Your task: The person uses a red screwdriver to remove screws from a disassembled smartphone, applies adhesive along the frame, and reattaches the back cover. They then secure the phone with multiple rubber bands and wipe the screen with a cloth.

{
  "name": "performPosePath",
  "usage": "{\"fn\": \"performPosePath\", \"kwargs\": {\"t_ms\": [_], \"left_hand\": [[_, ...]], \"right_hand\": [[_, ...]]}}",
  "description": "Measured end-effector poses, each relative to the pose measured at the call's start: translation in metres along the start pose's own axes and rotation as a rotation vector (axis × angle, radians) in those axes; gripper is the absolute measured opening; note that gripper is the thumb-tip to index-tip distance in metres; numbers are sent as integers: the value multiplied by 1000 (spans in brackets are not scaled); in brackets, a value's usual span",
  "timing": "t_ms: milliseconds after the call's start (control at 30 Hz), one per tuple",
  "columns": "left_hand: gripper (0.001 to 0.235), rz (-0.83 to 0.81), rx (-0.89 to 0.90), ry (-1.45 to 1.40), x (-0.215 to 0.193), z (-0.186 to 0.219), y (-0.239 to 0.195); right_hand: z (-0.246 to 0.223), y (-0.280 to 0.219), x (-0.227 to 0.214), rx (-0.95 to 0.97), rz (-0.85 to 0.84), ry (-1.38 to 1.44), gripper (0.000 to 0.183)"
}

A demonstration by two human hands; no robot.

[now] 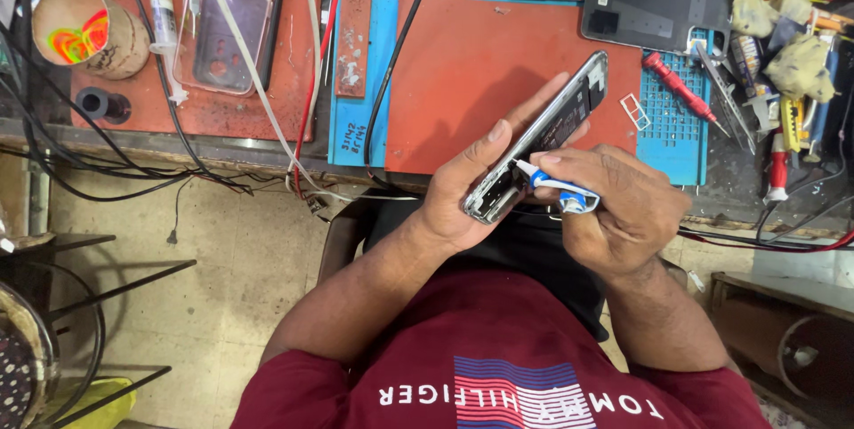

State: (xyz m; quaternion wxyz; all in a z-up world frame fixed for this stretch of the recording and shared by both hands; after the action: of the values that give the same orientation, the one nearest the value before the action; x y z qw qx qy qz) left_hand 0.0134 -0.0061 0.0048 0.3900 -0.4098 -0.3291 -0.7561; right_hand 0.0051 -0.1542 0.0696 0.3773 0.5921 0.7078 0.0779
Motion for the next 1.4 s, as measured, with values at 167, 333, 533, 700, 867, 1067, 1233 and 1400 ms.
{"fn": "performPosePath", "kwargs": {"t_ms": [167,333,533,700,867,1067,1233,1400], "left_hand": [[72,3,-28,-42,0,1,-1],[72,-14,-27,-70,0,2,-2],[74,-34,-27,-56,2,4,-1],[76,-53,-32,-67,1,3,0],[79,-42,-45,-63,-2,3,-1],[80,-72,-58,-85,-4,3,-1],[81,-89,-48,-77,-3,4,-2],[81,-94,-54,-83,-5,4,-1]], "right_hand": [[2,3,-3,23,9,-51,23],[5,6,-8,-7,27,-63,24],[7,8,-11,21,54,-60,26],[12,9,-14,22,89,-81,27],[15,11,-18,31,118,-115,21],[18,16,-22,28,156,-118,16],[21,18,-26,60,195,-104,16],[27,18,-29,67,206,-92,8]]}}
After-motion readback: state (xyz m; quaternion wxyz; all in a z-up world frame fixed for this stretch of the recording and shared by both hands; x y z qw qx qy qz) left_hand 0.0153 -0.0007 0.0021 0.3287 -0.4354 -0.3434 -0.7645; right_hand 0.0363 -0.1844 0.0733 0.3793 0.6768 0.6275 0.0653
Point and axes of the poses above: each hand's wrist, its own y-axis towards the middle knuckle, its own x-axis out of the palm, z = x × y, the point moved 2 cm from there along y, towards the middle knuckle, and after that the axes turned 1 degree about y, right-handed, at the moved point
